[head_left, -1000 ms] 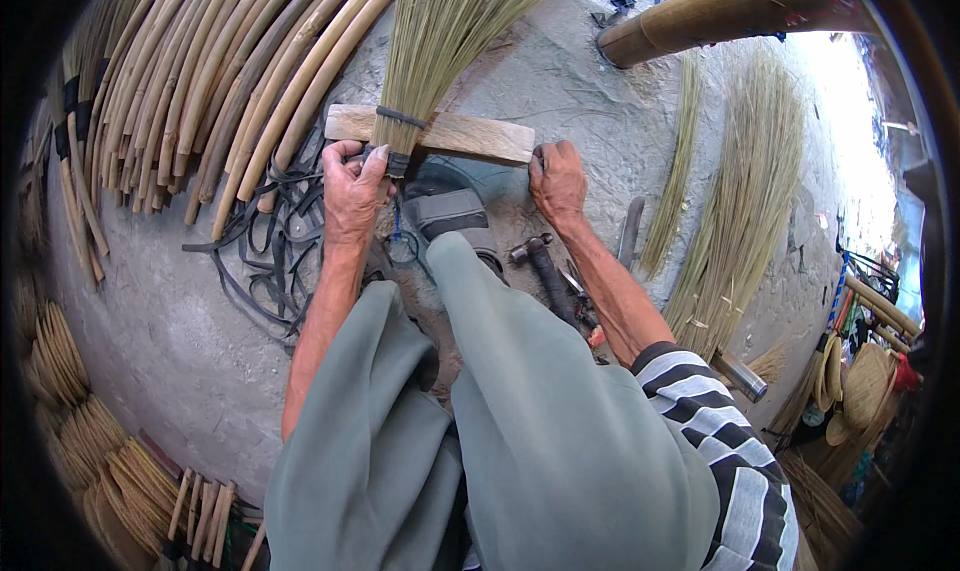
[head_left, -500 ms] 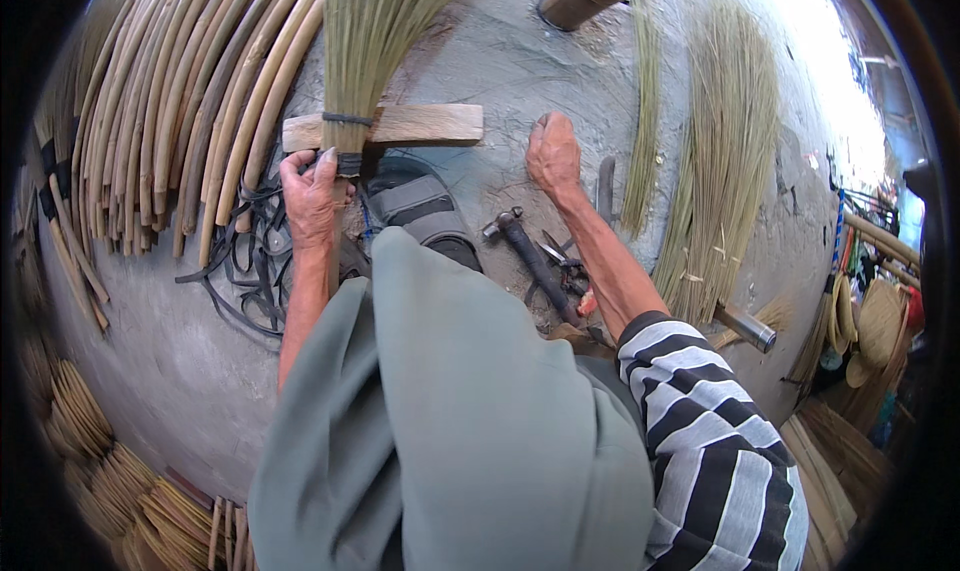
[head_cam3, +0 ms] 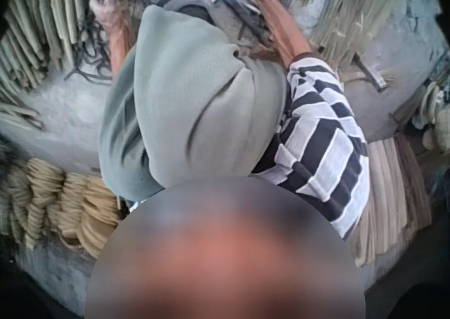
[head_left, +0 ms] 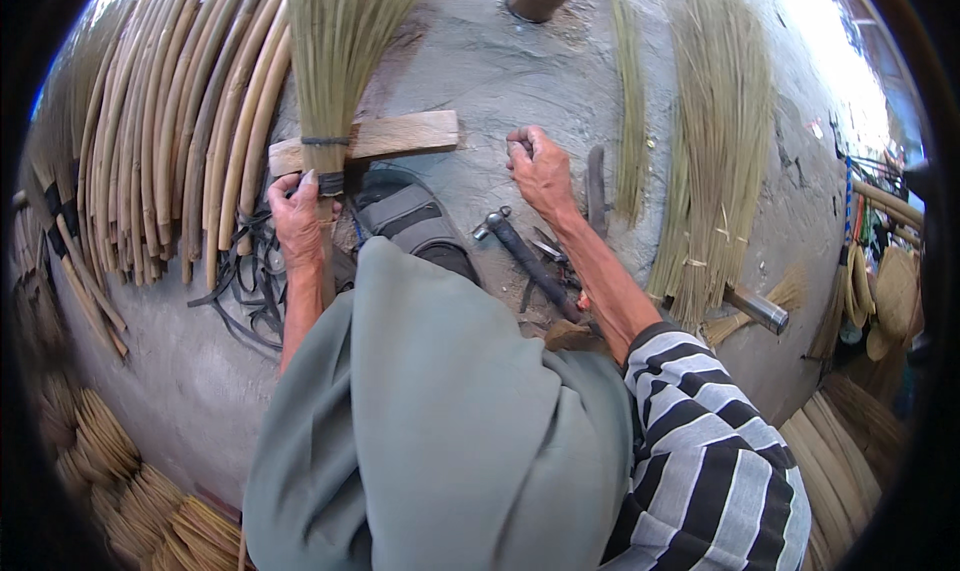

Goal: The person is making a broom by hand. They wrap a black strap around a bundle of straw and secure it with a hammer. The person then cuts the excess strap with scissors and continues to wrap and secure the broom.

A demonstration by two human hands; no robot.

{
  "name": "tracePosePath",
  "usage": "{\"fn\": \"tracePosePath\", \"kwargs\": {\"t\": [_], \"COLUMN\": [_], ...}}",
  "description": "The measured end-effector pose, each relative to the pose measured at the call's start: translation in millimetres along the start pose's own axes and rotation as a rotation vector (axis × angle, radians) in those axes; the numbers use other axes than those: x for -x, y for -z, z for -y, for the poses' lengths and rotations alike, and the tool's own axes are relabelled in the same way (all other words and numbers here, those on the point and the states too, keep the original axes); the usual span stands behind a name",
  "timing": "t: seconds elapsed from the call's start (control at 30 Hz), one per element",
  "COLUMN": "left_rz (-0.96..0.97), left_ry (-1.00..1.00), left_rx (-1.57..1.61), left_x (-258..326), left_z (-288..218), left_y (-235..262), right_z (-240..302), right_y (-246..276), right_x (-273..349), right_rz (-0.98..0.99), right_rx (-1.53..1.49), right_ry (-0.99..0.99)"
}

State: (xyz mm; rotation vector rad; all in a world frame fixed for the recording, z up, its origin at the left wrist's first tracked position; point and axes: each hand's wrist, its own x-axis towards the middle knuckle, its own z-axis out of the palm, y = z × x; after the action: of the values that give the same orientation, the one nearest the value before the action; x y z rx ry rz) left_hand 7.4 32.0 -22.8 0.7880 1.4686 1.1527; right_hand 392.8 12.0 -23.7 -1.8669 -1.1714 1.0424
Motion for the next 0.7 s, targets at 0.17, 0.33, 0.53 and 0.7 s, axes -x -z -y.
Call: {"fn": "tracePosePath", "kwargs": {"t": [0.17,0.33,0.53,0.7], "left_rz": [-0.03,-0.007,-0.012,-0.049], "left_ry": [-0.002,0.006,-0.03,-0.073], "left_rx": [-0.005,0.044,0.039,-0.089], "left_x": [5.7,5.4,4.5,3.0], "left_z": [-6.9,-7.9,-6.9,-3.6], "left_y": [-5.5,-6.7,-9.0,-7.2], "right_z": [65.9,104.5,116.8,118.2], "right_y": [-36.7,-92.0,-148.4,-168.2], "right_x": [15.2,27.2,30.6,28.4], "right_rz": [0.196,0.428,0.399,0.354], "right_rx": [-0.208,-0.182,-0.176,-0.159], "right_ry": [0.075,0.165,0.329,0.412]}}
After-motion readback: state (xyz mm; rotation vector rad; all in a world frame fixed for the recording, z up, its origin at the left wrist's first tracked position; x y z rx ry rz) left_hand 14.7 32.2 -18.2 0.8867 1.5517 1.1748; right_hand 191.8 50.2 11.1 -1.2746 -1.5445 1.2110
